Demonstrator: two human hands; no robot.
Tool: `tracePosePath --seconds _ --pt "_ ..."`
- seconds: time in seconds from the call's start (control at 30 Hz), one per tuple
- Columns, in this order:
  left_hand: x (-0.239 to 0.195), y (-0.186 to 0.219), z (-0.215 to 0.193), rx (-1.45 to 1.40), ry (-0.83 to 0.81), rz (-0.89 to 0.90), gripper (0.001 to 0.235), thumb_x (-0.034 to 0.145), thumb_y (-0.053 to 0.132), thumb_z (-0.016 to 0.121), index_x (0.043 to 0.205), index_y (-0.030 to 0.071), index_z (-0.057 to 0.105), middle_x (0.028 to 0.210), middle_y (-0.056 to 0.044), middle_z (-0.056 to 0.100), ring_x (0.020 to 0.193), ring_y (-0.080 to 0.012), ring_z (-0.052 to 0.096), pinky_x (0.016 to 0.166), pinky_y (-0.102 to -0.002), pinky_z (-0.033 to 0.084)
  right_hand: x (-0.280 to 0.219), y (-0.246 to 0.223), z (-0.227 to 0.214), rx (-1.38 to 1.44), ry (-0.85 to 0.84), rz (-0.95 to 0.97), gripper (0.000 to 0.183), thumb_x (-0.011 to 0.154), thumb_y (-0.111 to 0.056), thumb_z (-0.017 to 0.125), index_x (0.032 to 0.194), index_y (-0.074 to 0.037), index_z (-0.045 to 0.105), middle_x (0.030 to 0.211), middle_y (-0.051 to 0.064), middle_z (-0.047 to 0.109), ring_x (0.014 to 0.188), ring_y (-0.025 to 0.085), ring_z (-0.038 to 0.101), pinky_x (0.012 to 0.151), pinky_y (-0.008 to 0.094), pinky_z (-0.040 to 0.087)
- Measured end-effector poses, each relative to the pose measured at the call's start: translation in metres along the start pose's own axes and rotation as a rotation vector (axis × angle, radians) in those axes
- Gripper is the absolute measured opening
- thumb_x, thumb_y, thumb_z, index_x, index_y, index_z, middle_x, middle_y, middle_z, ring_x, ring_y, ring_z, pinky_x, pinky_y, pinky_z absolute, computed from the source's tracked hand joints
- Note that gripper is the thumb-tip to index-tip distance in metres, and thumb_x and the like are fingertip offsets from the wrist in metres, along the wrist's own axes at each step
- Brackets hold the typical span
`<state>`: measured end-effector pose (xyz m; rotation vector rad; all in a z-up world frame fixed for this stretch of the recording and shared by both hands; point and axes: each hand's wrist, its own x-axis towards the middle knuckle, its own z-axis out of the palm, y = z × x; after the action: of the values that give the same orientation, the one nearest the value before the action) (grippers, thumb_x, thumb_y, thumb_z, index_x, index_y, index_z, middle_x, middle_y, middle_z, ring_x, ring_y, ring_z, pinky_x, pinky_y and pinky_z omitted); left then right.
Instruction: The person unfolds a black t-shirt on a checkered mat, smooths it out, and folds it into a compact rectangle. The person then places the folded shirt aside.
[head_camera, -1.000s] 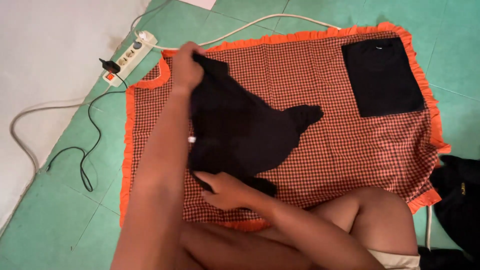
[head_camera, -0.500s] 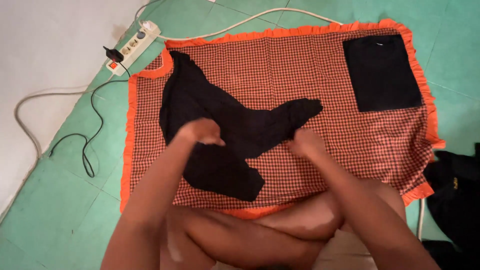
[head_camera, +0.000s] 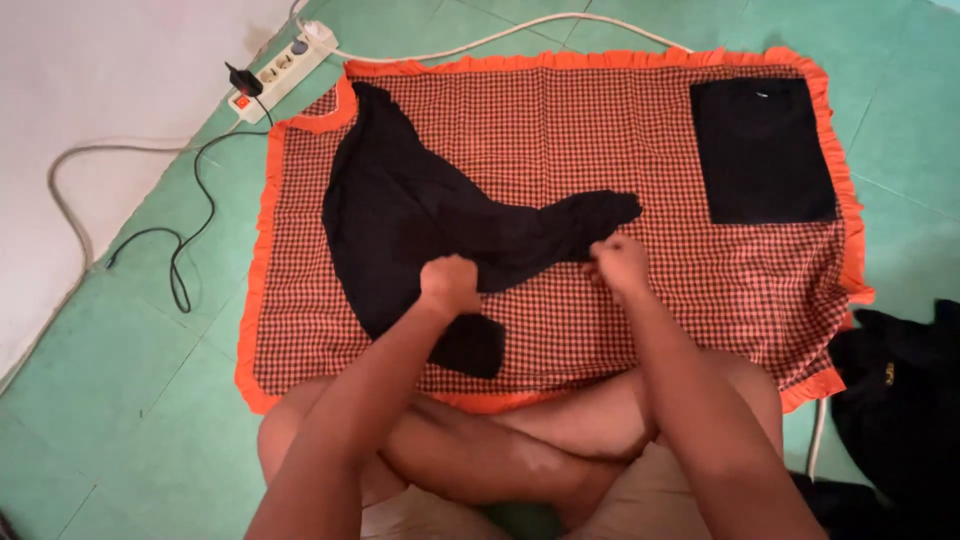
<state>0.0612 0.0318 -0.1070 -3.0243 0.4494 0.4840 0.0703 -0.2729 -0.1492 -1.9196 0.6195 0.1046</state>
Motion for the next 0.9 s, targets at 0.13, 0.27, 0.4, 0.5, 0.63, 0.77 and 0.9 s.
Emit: tracePosePath --seconds 0.13,0.27,0.4,0.5,0.63,0.77,0.9 --pt "-0.010 -0.028 -0.042 -0.054 0.063 -0.086 0.028 0.071 0.028 0.069 0.082 0.005 0.080 0.075 -0.014 0.074 0.076 -0.0378 0.076 0.059 -0.045 0.059 0.038 0.014 -0.026 0.475 0.063 0.152 0.012 0.077 -0.003 0.065 0.087 -0.007 0.059 0.079 0.015 0.060 0.067 0.030 0.073 0.052 0.034 0.057" --pt "-0.027 -0.056 -0.062 -0.317 0.145 -0.115 0.039 0.079 0.010 0.059 0.114 -0.001 0.072 0.095 -0.024 0.074 0.091 -0.0448 0.074 0.073 -0.051 0.061 0.018 -0.008 -0.061 0.540 0.146 0.096 0.012 0.077 -0.001 0.065 0.084 -0.005 0.055 0.076 0.016 0.049 0.057 0.030 0.063 0.045 0.037 0.051" --pt "-0.022 -0.081 -0.047 -0.501 0.117 -0.220 0.048 0.088 0.015 0.050 0.130 0.002 0.070 0.120 -0.022 0.073 0.115 -0.0403 0.068 0.094 -0.047 0.058 0.045 0.020 -0.062 0.445 0.232 0.013 0.012 0.077 -0.002 0.061 0.082 -0.011 0.056 0.068 0.016 0.049 0.040 0.025 0.056 0.031 0.028 0.035" --pt "0.001 -0.102 -0.022 -0.641 0.073 -0.272 0.060 0.089 0.015 0.048 0.144 -0.006 0.057 0.137 -0.027 0.064 0.131 -0.0421 0.058 0.111 -0.047 0.048 0.005 -0.009 -0.065 0.273 0.151 -0.132 0.044 0.081 0.006 0.053 0.120 -0.009 0.069 0.082 0.017 0.055 0.057 0.020 0.057 0.047 0.027 0.040" --pt "-0.036 -0.077 -0.084 -0.740 0.004 -0.310 0.067 0.080 0.022 0.061 0.144 0.000 0.058 0.142 -0.024 0.060 0.137 -0.0378 0.053 0.115 -0.047 0.043 0.024 0.004 -0.063 -0.320 0.103 -0.172 0.043 0.077 -0.013 0.063 0.113 -0.032 0.079 0.093 0.014 0.074 0.096 0.037 0.071 0.074 0.046 0.054" --pt "-0.035 -0.078 -0.091 -0.508 -0.059 -0.110 0.055 0.082 0.031 0.073 0.130 0.005 0.071 0.129 -0.020 0.070 0.125 -0.0389 0.063 0.103 -0.044 0.054 0.005 -0.044 -0.053 -0.616 0.057 -0.430 0.052 0.085 -0.014 0.065 0.136 -0.012 0.063 0.133 0.030 0.051 0.122 0.053 0.057 0.099 0.055 0.051" --pt "-0.024 -0.080 -0.076 -0.414 -0.162 -0.003 0.065 0.078 0.020 0.083 0.140 0.014 0.065 0.141 -0.010 0.066 0.133 -0.0325 0.059 0.108 -0.044 0.052 -0.032 -0.121 -0.047 -0.768 -0.286 -0.500 0.075 0.092 0.004 0.051 0.162 -0.016 0.032 0.162 0.025 0.026 0.138 0.053 0.045 0.112 0.059 0.046"
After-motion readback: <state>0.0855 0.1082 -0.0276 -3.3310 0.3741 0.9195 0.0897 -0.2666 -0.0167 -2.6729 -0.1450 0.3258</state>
